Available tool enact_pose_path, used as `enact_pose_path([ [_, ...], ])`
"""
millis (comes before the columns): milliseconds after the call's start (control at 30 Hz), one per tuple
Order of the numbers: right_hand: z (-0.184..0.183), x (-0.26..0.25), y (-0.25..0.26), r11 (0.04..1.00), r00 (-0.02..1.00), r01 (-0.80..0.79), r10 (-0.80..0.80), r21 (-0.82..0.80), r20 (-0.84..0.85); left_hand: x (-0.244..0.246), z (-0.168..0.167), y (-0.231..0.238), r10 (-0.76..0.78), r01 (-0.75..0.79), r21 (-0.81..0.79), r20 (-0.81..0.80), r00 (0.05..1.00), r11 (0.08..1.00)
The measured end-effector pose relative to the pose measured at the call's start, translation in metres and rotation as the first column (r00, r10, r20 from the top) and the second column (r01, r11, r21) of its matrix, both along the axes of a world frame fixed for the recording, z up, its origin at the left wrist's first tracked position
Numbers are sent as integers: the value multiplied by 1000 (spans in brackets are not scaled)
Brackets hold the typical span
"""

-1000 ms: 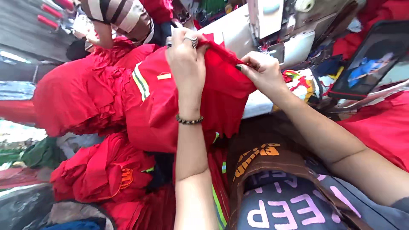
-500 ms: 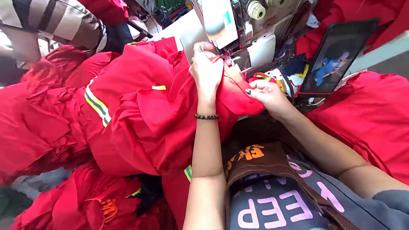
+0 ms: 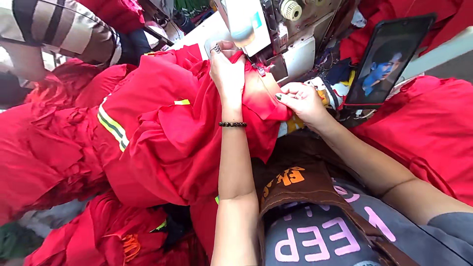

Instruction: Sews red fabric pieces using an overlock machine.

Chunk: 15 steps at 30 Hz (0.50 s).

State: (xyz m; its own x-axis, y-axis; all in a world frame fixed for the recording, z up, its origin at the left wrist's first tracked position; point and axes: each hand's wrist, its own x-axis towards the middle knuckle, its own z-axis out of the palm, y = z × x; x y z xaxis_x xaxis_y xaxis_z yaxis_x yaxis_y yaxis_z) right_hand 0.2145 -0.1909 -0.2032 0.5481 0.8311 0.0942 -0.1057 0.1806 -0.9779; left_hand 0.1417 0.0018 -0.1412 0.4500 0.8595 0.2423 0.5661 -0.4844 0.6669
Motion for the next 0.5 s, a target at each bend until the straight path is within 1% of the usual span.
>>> enact_pose_path([
  [67, 2, 1, 4, 999, 1000, -2, 2, -36, 2, -17, -5, -8, -60, 32, 158, 173, 983, 987],
  [100, 3, 0, 6, 999, 1000, -6, 5, -53, -17, -30, -6, -19, -120, 57, 253, 242, 963, 966],
  [133, 5, 0, 7, 998, 999, -16, 13, -67, -41, -47, -5, -34, -210, 119, 315, 270, 940, 942],
  [167, 7, 1, 8, 997, 997, -25, 20, -77, -68, -67, -2, -53, -316, 235, 331, 218, 923, 914],
  [200, 8, 3, 9, 996, 996, -31, 23, -85, -89, -83, -1, -66, -438, 375, 320, 153, 886, 870],
  [233, 8, 4, 10, 995, 994, -37, 27, -94, -104, -94, -3, -72, -522, 482, 305, 60, 851, 821],
  [267, 8, 5, 10, 994, 994, -44, 34, -100, -104, -100, -5, -74, -558, 548, 301, -62, 828, 780],
  [300, 7, 6, 9, 993, 997, -44, 36, -106, -75, -104, -9, -73, -561, 586, 305, -172, 809, 751],
  [333, 6, 6, 8, 992, 999, -29, 31, -126, 14, -106, -14, -70, -546, 599, 332, -247, 801, 728],
  [367, 9, 7, 5, 988, 984, 8, 19, -157, 174, -104, -17, -66, -529, 584, 393, -249, 811, 711],
  [400, 14, 8, 2, 982, 931, 62, 7, -177, 365, -99, -16, -61, -515, 554, 459, -219, 829, 695],
  [433, 22, 7, -4, 984, 854, 90, 2, -151, 521, -94, -8, -59, -519, 538, 502, -192, 833, 678],
  [467, 30, 8, -10, 993, 777, 71, 6, -97, 629, -90, 6, -62, -541, 558, 504, -197, 818, 659],
  [500, 36, 9, -16, 999, 723, 4, 29, -47, 690, -89, 24, -71, -580, 612, 475, -233, 780, 632],
])
